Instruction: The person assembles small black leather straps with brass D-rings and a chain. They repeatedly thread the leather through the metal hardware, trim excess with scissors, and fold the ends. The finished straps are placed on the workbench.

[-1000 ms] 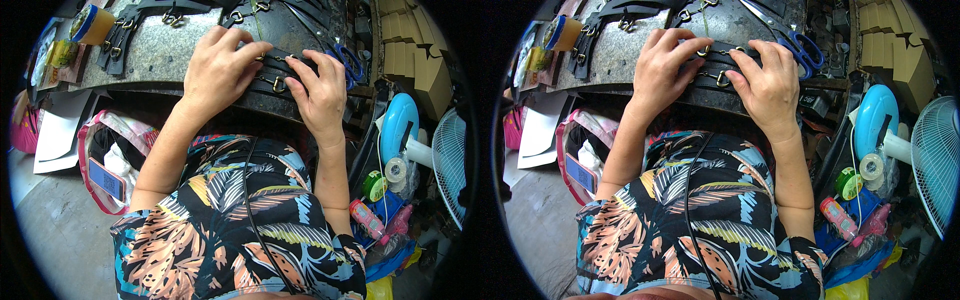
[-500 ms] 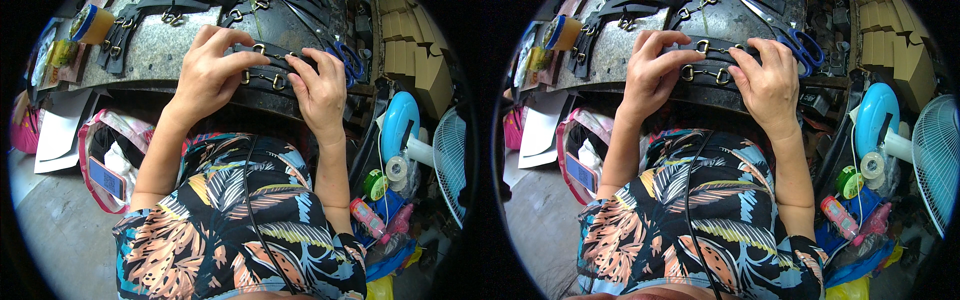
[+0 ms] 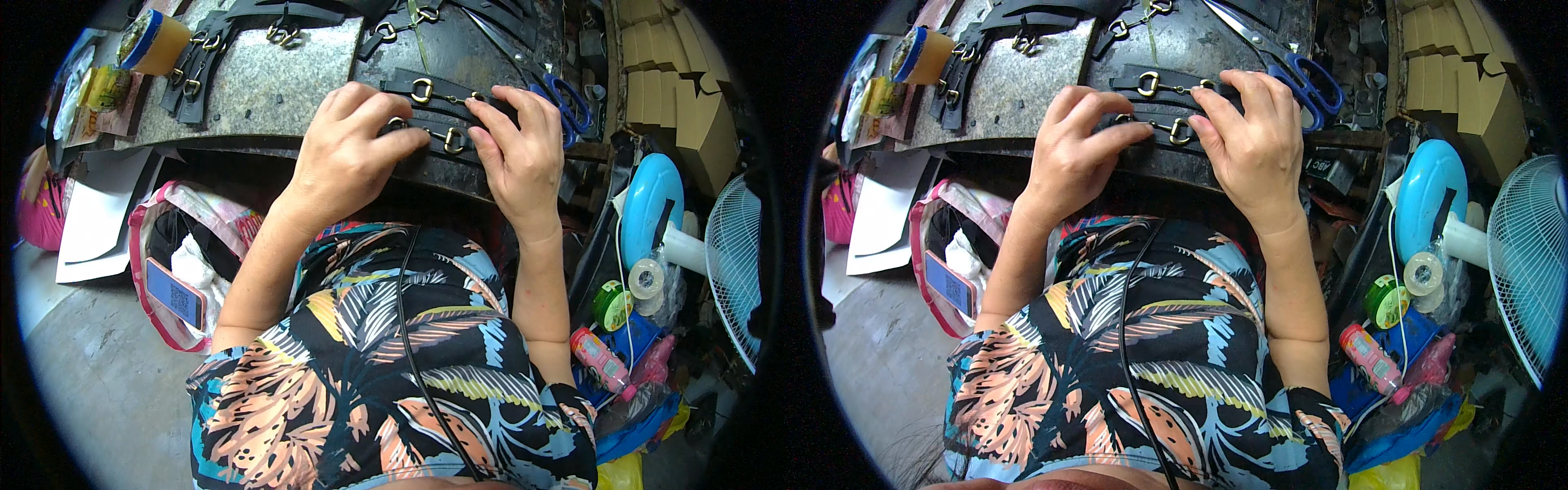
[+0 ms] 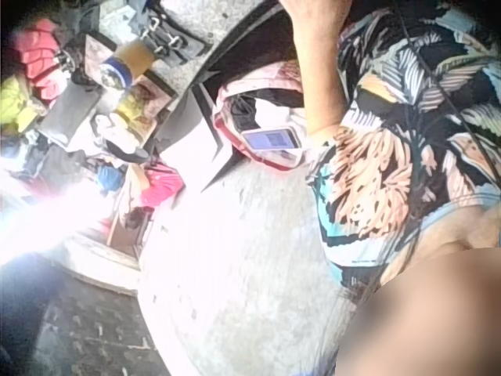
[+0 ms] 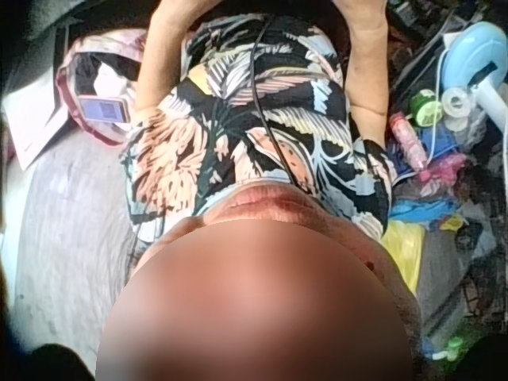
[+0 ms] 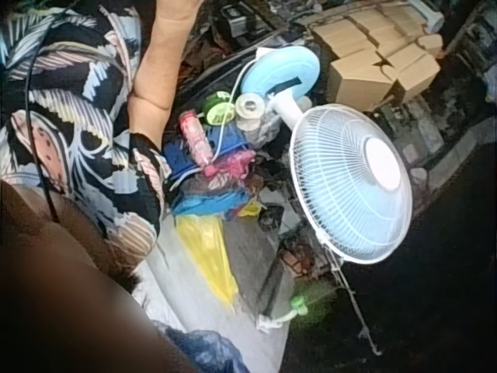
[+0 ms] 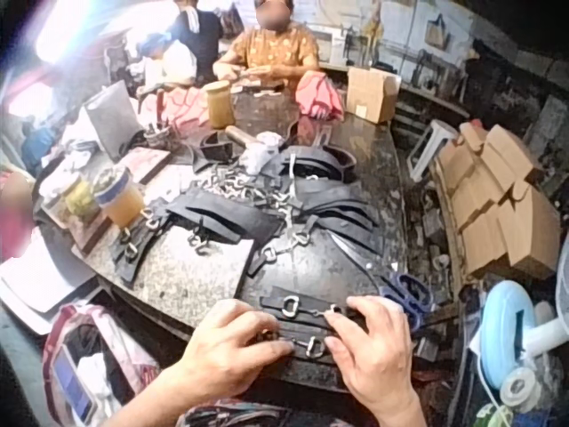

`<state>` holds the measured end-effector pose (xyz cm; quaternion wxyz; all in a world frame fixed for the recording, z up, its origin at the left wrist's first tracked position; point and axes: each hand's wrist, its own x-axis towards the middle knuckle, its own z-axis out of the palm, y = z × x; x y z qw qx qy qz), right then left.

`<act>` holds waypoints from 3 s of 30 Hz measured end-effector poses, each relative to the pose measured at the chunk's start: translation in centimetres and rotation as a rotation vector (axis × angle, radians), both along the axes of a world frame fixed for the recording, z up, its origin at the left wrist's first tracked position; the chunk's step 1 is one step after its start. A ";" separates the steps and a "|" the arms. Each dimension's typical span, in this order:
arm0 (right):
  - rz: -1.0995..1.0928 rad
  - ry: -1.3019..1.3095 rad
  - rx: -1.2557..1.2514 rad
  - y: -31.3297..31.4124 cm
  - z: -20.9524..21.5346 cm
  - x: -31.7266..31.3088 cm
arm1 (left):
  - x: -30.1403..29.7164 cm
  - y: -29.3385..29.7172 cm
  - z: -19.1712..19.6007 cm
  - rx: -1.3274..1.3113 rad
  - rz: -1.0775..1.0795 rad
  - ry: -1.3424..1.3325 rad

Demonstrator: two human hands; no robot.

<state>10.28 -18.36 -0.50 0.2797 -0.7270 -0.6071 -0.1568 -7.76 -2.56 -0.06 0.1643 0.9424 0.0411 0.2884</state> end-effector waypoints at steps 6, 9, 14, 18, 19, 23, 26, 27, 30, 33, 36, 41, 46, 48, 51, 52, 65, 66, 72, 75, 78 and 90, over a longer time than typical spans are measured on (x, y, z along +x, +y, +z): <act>0.078 -0.009 0.059 1.5 1.3 0.1 | 0.9 1.9 0.8 0.150 0.346 -0.014; 0.155 -0.034 0.083 4.1 1.6 0.1 | 1.2 1.9 0.8 0.165 0.372 0.005; 0.220 -0.089 -0.068 7.0 1.3 -1.1 | 0.7 2.0 0.7 0.136 0.428 -0.005; 0.199 0.204 -0.084 7.2 0.8 -0.5 | 0.6 2.1 0.5 0.131 0.413 -0.040; 0.187 0.299 -0.033 7.1 0.7 -0.2 | 0.7 2.1 0.5 0.135 0.407 -0.042; 0.161 0.948 0.087 6.4 0.2 0.8 | 2.1 1.1 0.3 0.134 0.399 0.086; 0.175 1.009 0.000 5.8 -0.1 1.0 | 2.8 0.9 0.4 0.169 0.389 0.158; 0.216 1.021 -0.022 5.8 -0.1 1.1 | 2.9 1.0 0.5 0.149 0.387 0.168; 0.235 1.011 -0.063 5.7 -0.1 1.4 | 3.2 1.5 0.4 0.048 0.358 0.088; 0.214 1.058 -0.092 5.7 0.0 1.7 | 3.2 1.7 0.2 -0.309 0.251 0.061; 0.235 1.133 -0.055 5.5 0.1 1.7 | 3.5 1.9 -0.1 -0.816 0.150 -0.024; 0.260 1.219 0.063 5.3 0.5 1.6 | 3.8 2.9 0.1 -1.272 0.005 -0.109; 0.327 0.922 0.089 5.7 0.4 2.1 | 3.9 2.8 0.2 -1.562 -0.075 -0.122; 0.332 0.847 0.090 5.8 0.2 2.1 | 3.8 2.8 0.2 -1.610 -0.088 -0.112; 0.347 1.056 0.049 5.5 0.2 1.8 | 3.3 3.1 0.5 -1.604 -0.123 -0.040; 0.359 1.135 0.038 5.4 0.3 1.7 | 3.2 3.3 0.6 -1.582 -0.152 0.013; 0.396 1.017 0.074 5.7 0.2 1.5 | 3.4 2.3 0.6 -1.686 -0.295 -0.096; 0.386 1.037 0.075 5.7 0.1 1.6 | 3.2 2.4 0.7 -1.644 -0.268 -0.091; 0.160 0.832 -0.004 6.3 -0.3 2.4 | 1.0 2.7 1.8 -1.429 -0.067 -0.078; 0.160 0.299 0.039 6.6 0.4 2.2 | 0.0 2.7 1.9 -1.461 -0.052 -0.090; 0.072 0.170 0.038 4.7 2.8 3.5 | -0.9 2.9 2.0 -1.495 0.002 -0.068; -0.478 0.323 -0.791 -2.0 6.2 8.4 | -1.0 2.2 1.8 -1.591 -0.147 -0.132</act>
